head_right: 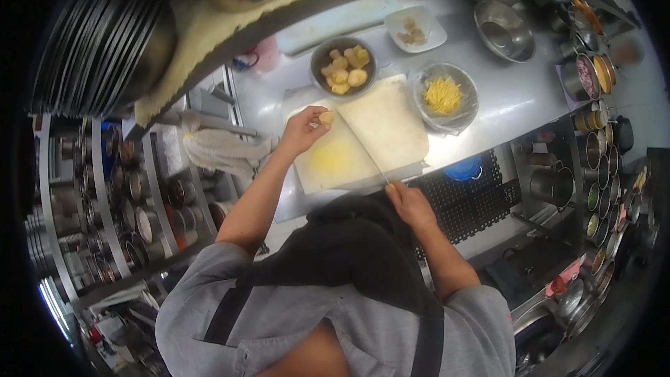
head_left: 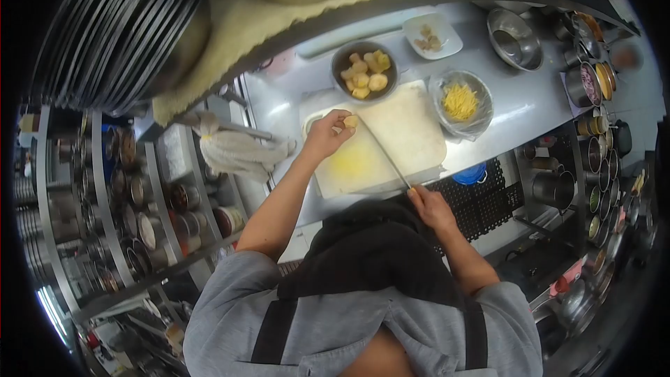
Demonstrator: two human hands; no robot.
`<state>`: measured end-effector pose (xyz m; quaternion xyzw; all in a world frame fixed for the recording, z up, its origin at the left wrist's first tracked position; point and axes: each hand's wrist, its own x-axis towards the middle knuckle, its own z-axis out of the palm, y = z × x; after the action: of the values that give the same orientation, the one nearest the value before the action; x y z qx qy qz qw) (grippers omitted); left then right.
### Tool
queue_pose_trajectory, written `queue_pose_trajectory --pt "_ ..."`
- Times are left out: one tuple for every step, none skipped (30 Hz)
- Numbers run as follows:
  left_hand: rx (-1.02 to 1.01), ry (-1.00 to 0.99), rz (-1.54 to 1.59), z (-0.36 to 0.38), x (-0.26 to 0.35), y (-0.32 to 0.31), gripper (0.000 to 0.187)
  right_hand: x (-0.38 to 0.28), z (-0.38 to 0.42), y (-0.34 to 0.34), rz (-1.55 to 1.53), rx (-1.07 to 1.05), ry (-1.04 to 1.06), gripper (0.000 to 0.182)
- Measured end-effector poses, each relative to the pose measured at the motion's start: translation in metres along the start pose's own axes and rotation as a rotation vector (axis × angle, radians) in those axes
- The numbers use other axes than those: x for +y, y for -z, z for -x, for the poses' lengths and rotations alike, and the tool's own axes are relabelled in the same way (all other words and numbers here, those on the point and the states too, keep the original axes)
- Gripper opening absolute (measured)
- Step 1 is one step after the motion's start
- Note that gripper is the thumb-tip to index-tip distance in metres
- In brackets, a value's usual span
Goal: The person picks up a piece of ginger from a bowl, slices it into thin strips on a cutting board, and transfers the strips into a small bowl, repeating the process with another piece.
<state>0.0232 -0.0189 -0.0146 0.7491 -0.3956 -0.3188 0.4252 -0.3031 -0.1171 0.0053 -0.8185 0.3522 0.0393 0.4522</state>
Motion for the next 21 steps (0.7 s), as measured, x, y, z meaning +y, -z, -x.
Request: queue_pose_trajectory --pt "0.007 0.025 0.009 0.015 -0.006 -0.007 0.039 -0.006 0.001 0.006 -0.024 -0.026 -0.026 0.037" --pt "0.105 -0.096 -0.210 0.027 -0.011 -0.015 0.040 -0.015 0.002 0.010 -0.044 -0.027 -0.022 0.036" --pt "0.199 -0.219 -0.433 0.039 -0.016 -0.023 0.040 -0.015 0.001 0.008 -0.040 -0.046 -0.023 0.036" --pt "0.277 -0.230 -0.449 0.047 -0.020 -0.031 0.041 -0.015 -0.002 0.007 -0.041 -0.080 -0.017 0.036" --pt "0.283 -0.224 -0.450 0.054 -0.023 -0.036 0.041 -0.016 -0.004 0.007 -0.042 -0.106 -0.008 0.036" --pt "0.340 -0.252 -0.459 0.061 -0.023 -0.040 0.041 -0.019 -0.004 0.007 -0.038 -0.118 -0.007 0.036" --pt "0.396 -0.279 -0.466 0.068 -0.023 -0.044 0.042 -0.021 -0.005 0.006 -0.033 -0.126 -0.004 0.036" --pt "0.402 -0.270 -0.466 0.077 -0.023 -0.047 0.042 -0.023 -0.006 0.006 -0.026 -0.144 0.023 0.036" --pt "0.392 -0.252 -0.444 0.085 -0.021 -0.049 0.043 -0.023 -0.007 0.005 -0.019 -0.162 0.051 0.036" --pt "0.381 -0.234 -0.424 0.091 -0.019 -0.049 0.044 -0.024 -0.008 0.004 -0.017 -0.173 0.057 0.036" --pt "0.388 -0.225 -0.428 0.093 -0.018 -0.047 0.044 -0.024 -0.008 0.002 -0.014 -0.162 0.081 0.036" --pt "0.392 -0.218 -0.413 0.097 -0.017 -0.047 0.043 -0.024 -0.008 0.000 -0.013 -0.153 0.102 0.036" --pt "0.394 -0.210 -0.396 0.102 -0.016 -0.047 0.042 -0.024 -0.008 -0.001 -0.014 -0.164 0.103 0.036" --pt "0.397 -0.200 -0.399 0.104 -0.019 -0.047 0.042 -0.025 -0.009 -0.002 0.002 -0.179 0.109 0.036" --pt "0.429 -0.198 -0.382 0.102 -0.022 -0.046 0.039 -0.025 -0.011 -0.002 0.017 -0.192 0.117 0.036" --pt "0.461 -0.198 -0.364 0.099 -0.024 -0.045 0.036 -0.025 -0.012 -0.004 0.017 -0.196 0.119 0.036" --pt "0.463 -0.196 -0.365 0.097 -0.026 -0.045 0.036 -0.024 -0.013 -0.005 0.011 -0.189 0.142 0.036" --pt "0.428 -0.168 -0.343 0.096 -0.025 -0.043 0.032 -0.023 -0.014 -0.006 0.004 -0.180 0.163 0.036" --pt "0.393 -0.140 -0.321 0.095 -0.024 -0.043 0.028 -0.022 -0.014 -0.005 0.004 -0.182 0.164 0.036" --pt "0.392 -0.139 -0.321 0.094 -0.022 -0.043 0.028 -0.021 -0.013 -0.005 0.014 -0.178 0.171 0.036" --pt "0.416 -0.139 -0.330 0.094 -0.020 -0.044 0.025 -0.020 -0.013 -0.006 0.022 -0.172 0.176 0.036"
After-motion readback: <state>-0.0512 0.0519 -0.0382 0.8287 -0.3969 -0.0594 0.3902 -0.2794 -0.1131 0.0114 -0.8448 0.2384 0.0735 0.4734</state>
